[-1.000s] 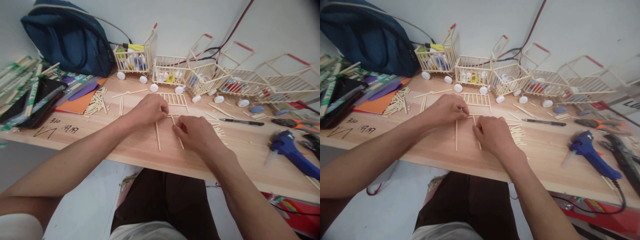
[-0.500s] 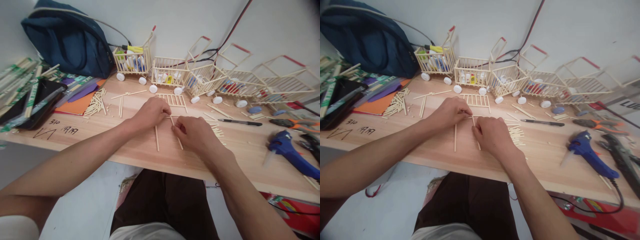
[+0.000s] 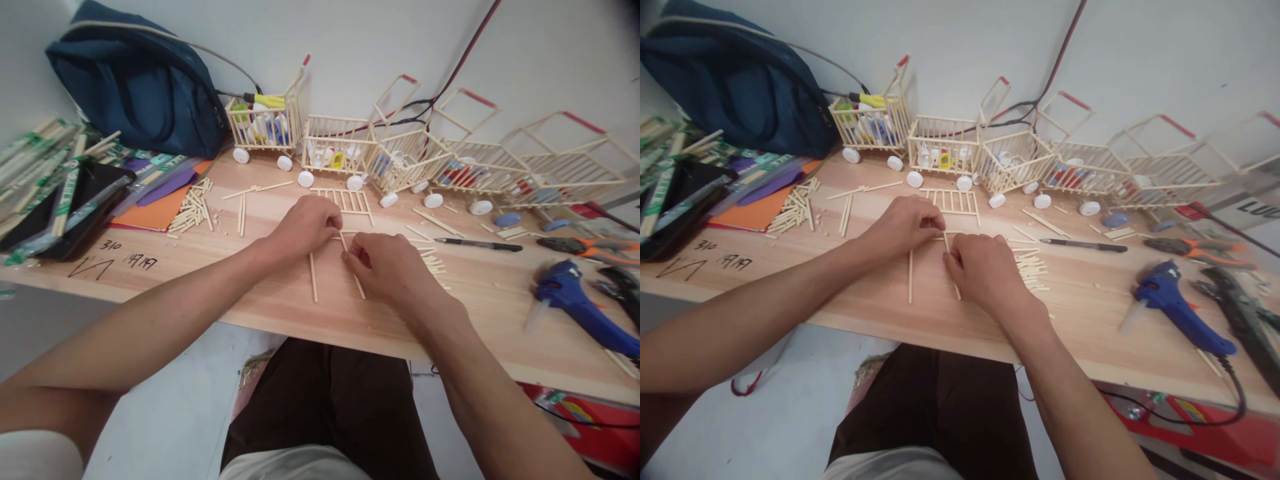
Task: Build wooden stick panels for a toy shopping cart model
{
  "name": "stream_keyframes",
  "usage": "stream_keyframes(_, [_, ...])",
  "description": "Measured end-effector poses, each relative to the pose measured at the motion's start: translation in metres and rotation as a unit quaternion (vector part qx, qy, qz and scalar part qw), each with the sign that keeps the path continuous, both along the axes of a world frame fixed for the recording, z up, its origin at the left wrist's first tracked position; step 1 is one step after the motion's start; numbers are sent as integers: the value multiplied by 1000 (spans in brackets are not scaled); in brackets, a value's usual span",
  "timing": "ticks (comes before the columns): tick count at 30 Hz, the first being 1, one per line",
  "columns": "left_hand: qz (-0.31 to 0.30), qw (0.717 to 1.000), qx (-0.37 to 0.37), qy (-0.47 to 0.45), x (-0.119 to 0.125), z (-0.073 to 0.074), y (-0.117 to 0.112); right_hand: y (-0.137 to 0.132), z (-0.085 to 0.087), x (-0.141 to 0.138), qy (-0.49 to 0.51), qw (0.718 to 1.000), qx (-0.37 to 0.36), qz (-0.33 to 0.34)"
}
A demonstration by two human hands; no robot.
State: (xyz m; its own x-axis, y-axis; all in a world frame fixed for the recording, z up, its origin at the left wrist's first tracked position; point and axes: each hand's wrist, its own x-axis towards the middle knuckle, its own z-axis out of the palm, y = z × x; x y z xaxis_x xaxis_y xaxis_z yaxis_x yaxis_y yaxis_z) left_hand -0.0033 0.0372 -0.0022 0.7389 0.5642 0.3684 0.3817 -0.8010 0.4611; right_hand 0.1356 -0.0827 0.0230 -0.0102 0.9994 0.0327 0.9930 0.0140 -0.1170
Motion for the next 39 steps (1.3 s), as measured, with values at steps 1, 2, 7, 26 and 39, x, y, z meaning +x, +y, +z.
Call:
stream_keyframes(1, [2, 1000, 0, 1, 0, 0, 0, 0, 0, 0, -1, 1000, 0, 1])
stream_keyframes(2, [5, 1000, 0, 1, 0, 0, 0, 0, 0, 0, -2, 1000, 1, 1])
stream_keyframes(7, [14, 1000, -9, 5, 1, 1, -2, 0, 0, 0, -4, 1000, 1, 2])
stream_keyframes(26, [25, 1000, -10, 13, 4, 2, -6, 0, 0, 1, -2, 1000, 4, 4])
stream_keyframes(39, [26, 999, -17, 10, 4, 3, -9, 0, 0, 0, -9, 1000, -1, 3])
